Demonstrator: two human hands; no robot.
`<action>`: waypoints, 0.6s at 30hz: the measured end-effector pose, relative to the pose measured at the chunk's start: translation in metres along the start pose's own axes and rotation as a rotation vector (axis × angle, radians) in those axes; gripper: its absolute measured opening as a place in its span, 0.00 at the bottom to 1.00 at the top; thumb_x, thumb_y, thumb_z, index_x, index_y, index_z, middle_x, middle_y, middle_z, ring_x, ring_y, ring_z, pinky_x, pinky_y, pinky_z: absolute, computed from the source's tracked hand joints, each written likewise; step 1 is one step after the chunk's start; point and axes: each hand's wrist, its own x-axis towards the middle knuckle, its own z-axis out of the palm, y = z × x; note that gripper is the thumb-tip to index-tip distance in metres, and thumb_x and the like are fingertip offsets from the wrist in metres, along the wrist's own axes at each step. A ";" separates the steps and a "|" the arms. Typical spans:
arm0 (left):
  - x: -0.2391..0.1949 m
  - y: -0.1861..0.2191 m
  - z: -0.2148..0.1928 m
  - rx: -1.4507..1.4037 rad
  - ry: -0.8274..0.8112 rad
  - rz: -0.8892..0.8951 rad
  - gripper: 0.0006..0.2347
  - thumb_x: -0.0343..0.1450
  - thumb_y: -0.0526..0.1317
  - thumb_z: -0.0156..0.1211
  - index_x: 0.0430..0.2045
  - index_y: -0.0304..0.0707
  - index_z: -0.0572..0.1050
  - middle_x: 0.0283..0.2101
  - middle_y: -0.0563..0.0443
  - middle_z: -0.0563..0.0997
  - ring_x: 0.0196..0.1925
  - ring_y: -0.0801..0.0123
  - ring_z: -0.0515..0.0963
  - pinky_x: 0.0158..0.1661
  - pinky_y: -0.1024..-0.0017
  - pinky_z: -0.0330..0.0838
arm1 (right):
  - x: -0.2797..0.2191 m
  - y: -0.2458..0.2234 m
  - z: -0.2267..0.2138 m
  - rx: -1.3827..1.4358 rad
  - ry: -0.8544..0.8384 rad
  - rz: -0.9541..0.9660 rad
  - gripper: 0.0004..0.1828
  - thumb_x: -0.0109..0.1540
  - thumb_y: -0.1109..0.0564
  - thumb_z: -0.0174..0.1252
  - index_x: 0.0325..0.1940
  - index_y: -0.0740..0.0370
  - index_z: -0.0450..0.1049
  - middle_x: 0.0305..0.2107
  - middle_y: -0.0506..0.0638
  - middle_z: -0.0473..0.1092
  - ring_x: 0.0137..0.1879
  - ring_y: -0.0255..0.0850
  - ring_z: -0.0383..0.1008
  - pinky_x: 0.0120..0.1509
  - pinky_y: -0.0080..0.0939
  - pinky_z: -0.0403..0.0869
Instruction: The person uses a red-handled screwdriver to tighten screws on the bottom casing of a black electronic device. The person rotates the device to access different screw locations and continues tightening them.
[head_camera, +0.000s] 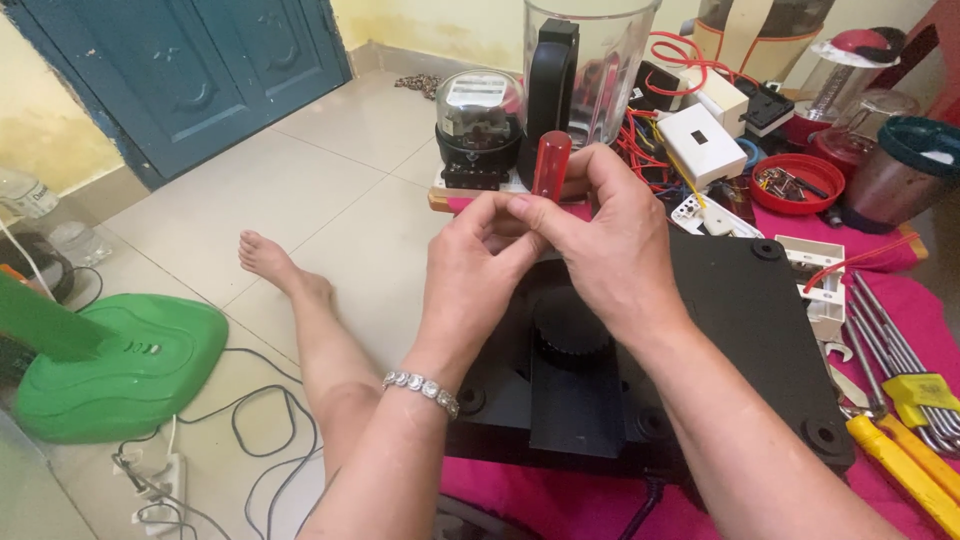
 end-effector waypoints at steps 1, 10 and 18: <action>-0.002 0.003 0.001 0.000 0.000 -0.001 0.07 0.66 0.30 0.68 0.35 0.33 0.79 0.33 0.51 0.86 0.34 0.77 0.85 0.37 0.81 0.81 | -0.002 0.001 0.002 0.000 0.000 0.001 0.10 0.59 0.59 0.68 0.40 0.61 0.74 0.31 0.46 0.77 0.34 0.31 0.75 0.39 0.29 0.76; -0.004 0.017 -0.004 0.255 0.025 0.020 0.07 0.67 0.35 0.63 0.37 0.39 0.81 0.28 0.55 0.85 0.26 0.76 0.79 0.30 0.77 0.75 | 0.006 0.009 -0.004 0.083 -0.059 0.047 0.13 0.59 0.59 0.65 0.47 0.61 0.73 0.35 0.48 0.77 0.39 0.33 0.77 0.44 0.32 0.79; 0.004 0.005 -0.005 0.076 -0.022 0.013 0.07 0.69 0.34 0.63 0.38 0.32 0.80 0.30 0.52 0.85 0.30 0.78 0.81 0.33 0.81 0.77 | 0.011 0.014 -0.011 0.294 -0.203 0.098 0.19 0.62 0.63 0.58 0.58 0.65 0.77 0.43 0.50 0.79 0.47 0.34 0.78 0.55 0.31 0.77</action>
